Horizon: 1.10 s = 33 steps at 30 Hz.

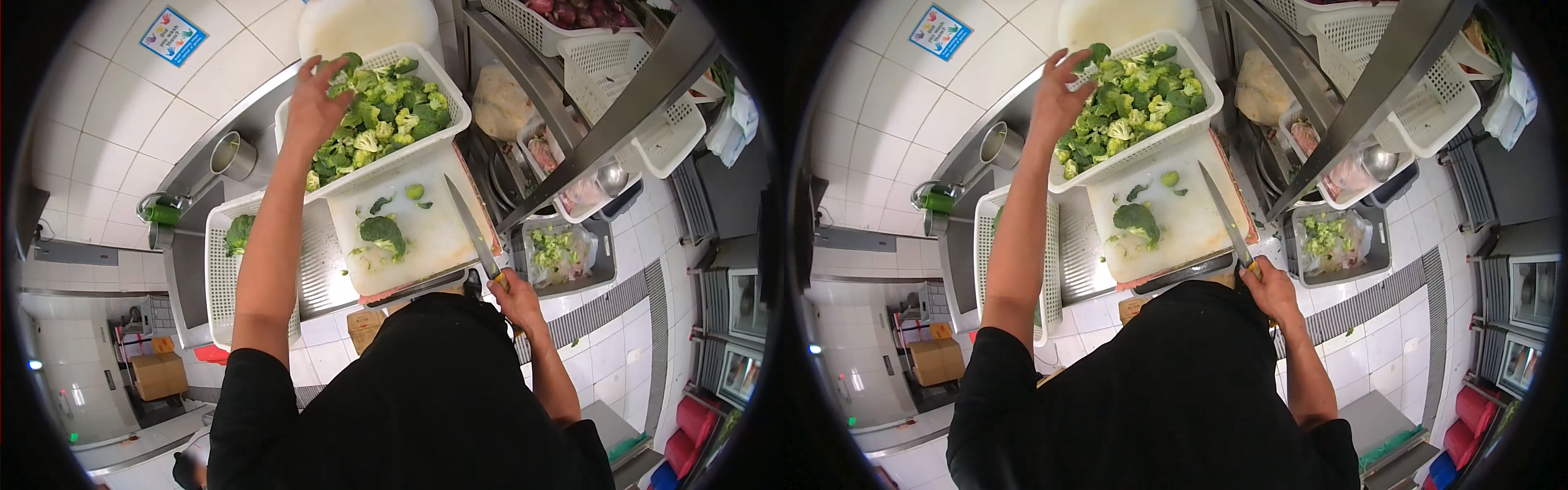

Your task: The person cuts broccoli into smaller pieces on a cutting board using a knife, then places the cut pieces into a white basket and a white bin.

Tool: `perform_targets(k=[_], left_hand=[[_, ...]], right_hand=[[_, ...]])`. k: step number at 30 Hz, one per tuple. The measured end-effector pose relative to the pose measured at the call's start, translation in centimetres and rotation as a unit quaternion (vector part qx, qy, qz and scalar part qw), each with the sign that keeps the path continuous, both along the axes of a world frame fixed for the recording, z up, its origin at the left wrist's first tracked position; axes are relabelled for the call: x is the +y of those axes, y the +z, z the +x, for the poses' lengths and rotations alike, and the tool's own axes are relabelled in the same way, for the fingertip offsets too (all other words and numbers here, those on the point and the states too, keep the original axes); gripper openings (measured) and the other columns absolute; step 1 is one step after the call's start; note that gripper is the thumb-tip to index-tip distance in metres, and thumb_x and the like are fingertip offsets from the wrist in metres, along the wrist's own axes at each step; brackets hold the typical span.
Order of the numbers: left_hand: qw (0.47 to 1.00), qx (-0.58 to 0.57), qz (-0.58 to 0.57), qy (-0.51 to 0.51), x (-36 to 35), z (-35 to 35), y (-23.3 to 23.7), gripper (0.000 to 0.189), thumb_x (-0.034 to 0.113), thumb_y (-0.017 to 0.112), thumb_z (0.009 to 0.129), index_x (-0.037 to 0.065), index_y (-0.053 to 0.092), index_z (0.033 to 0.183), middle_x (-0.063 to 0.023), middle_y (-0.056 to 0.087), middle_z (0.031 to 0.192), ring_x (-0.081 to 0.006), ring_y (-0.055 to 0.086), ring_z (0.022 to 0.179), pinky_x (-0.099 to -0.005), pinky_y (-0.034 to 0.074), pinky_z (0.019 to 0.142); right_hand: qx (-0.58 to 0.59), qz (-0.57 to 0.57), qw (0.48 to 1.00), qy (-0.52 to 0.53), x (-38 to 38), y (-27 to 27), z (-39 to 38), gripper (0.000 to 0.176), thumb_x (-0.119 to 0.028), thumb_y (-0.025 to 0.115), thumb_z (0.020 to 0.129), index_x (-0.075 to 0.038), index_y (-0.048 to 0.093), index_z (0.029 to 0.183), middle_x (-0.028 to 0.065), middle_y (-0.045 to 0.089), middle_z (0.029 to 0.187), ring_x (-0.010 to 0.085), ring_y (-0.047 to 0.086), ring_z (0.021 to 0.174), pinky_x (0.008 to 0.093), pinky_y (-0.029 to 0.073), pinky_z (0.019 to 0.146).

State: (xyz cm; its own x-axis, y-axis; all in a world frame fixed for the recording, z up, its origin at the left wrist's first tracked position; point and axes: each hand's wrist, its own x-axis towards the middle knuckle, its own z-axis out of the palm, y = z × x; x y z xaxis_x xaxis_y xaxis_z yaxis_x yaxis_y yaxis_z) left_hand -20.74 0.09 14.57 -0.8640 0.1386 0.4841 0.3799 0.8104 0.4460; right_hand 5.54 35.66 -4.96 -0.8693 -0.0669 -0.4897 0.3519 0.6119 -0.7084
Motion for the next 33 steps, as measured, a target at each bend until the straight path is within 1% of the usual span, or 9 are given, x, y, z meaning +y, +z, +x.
perform_targets(k=[2, 5, 6, 11, 16, 20, 25, 30, 33], left_hand=[[0.999, 0.008, 0.012, 0.047, 0.0, 0.5, -0.2, 0.039, 0.014, 0.078, 0.087, 0.017, 0.072, 0.126, -0.0156, 0.068, 0.124, -0.0257, 0.07, 0.094, -0.0368, 0.057, 0.083], [0.969, -0.225, -0.102, 0.017, 4.6, 5.4, -5.6, 0.034, 0.018, 0.074, 0.09, 0.012, 0.072, 0.124, -0.0171, 0.07, 0.123, -0.0333, 0.071, 0.104, -0.0426, 0.056, 0.095], [0.964, -0.209, -0.127, -0.105, 4.2, 5.7, -10.6, 0.033, 0.015, 0.07, 0.091, 0.011, 0.072, 0.124, -0.0174, 0.069, 0.124, -0.0378, 0.07, 0.107, -0.0457, 0.054, 0.099], [0.94, -0.262, -0.213, -0.04, 6.3, 8.2, -19.7, 0.028, 0.007, 0.062, 0.089, 0.008, 0.072, 0.116, -0.0198, 0.071, 0.114, -0.0388, 0.069, 0.1, -0.0491, 0.055, 0.092], [0.992, -0.123, 0.028, 0.009, 4.1, 6.5, -10.4, 0.03, 0.006, 0.066, 0.088, 0.011, 0.069, 0.118, -0.0162, 0.07, 0.111, -0.0367, 0.071, 0.088, -0.0458, 0.057, 0.08], [0.981, -0.082, 0.168, 0.046, 0.4, 7.3, -3.3, 0.042, 0.007, 0.073, 0.085, 0.014, 0.068, 0.126, -0.0132, 0.068, 0.128, -0.0319, 0.07, 0.104, -0.0471, 0.057, 0.088], [0.953, -0.239, -0.153, -0.108, -0.5, 14.2, -10.5, 0.056, 0.009, 0.078, 0.081, 0.014, 0.063, 0.135, -0.0095, 0.06, 0.14, -0.0328, 0.057, 0.128, -0.0451, 0.05, 0.106], [0.947, -0.311, -0.046, -0.068, -4.3, 15.8, -15.2, 0.052, 0.005, 0.074, 0.081, 0.012, 0.066, 0.131, -0.0171, 0.065, 0.127, -0.0375, 0.063, 0.12, -0.0428, 0.05, 0.106], [0.95, -0.258, 0.16, 0.068, -7.7, 17.0, -11.8, 0.049, 0.004, 0.073, 0.085, 0.008, 0.065, 0.133, -0.0119, 0.068, 0.124, -0.0263, 0.065, 0.111, -0.0353, 0.052, 0.098]], right_hand=[[-0.01, -0.006, 1.0, -0.005, 0.0, 0.1, 0.2, 0.044, -0.047, 0.064, 0.096, -0.005, 0.061, 0.111, 0.0272, 0.07, 0.087, 0.0493, 0.068, 0.091, 0.0546, 0.051, 0.08], [-0.014, -0.006, 1.0, -0.016, -0.1, -0.3, 0.5, 0.045, -0.047, 0.064, 0.097, -0.004, 0.061, 0.111, 0.0272, 0.07, 0.088, 0.0495, 0.067, 0.093, 0.0545, 0.051, 0.081], [-0.026, -0.011, 0.999, -0.019, -0.2, -0.5, 0.6, 0.045, -0.048, 0.063, 0.097, -0.005, 0.061, 0.111, 0.0268, 0.071, 0.089, 0.0496, 0.067, 0.093, 0.0544, 0.051, 0.081], [-0.022, 0.003, 1.0, 0.003, -0.3, 0.1, 0.3, 0.045, -0.049, 0.063, 0.097, -0.006, 0.061, 0.11, 0.0262, 0.071, 0.09, 0.0491, 0.068, 0.092, 0.0541, 0.051, 0.081], [-0.02, 0.01, 1.0, 0.012, -0.1, 0.5, 0.2, 0.044, -0.049, 0.063, 0.097, -0.007, 0.061, 0.111, 0.0269, 0.071, 0.087, 0.0503, 0.067, 0.09, 0.0546, 0.051, 0.079], [-0.019, 0.011, 1.0, 0.005, 0.0, -0.6, 0.4, 0.045, -0.048, 0.064, 0.097, -0.007, 0.062, 0.115, 0.0275, 0.07, 0.085, 0.0494, 0.068, 0.089, 0.0558, 0.051, 0.078], [-0.013, 0.015, 0.999, 0.028, 0.3, 0.2, 0.0, 0.046, -0.049, 0.065, 0.095, -0.007, 0.063, 0.116, 0.0269, 0.069, 0.086, 0.0482, 0.068, 0.088, 0.0555, 0.051, 0.077], [-0.024, 0.0, 0.998, 0.052, 0.4, 1.9, -0.7, 0.045, -0.046, 0.068, 0.094, -0.007, 0.064, 0.115, 0.0261, 0.069, 0.087, 0.047, 0.068, 0.087, 0.0535, 0.051, 0.077], [-0.04, -0.004, 0.985, 0.167, -0.5, 3.4, -1.9, 0.045, -0.047, 0.067, 0.094, -0.009, 0.064, 0.118, 0.0252, 0.071, 0.092, 0.0451, 0.068, 0.093, 0.0514, 0.051, 0.081]])
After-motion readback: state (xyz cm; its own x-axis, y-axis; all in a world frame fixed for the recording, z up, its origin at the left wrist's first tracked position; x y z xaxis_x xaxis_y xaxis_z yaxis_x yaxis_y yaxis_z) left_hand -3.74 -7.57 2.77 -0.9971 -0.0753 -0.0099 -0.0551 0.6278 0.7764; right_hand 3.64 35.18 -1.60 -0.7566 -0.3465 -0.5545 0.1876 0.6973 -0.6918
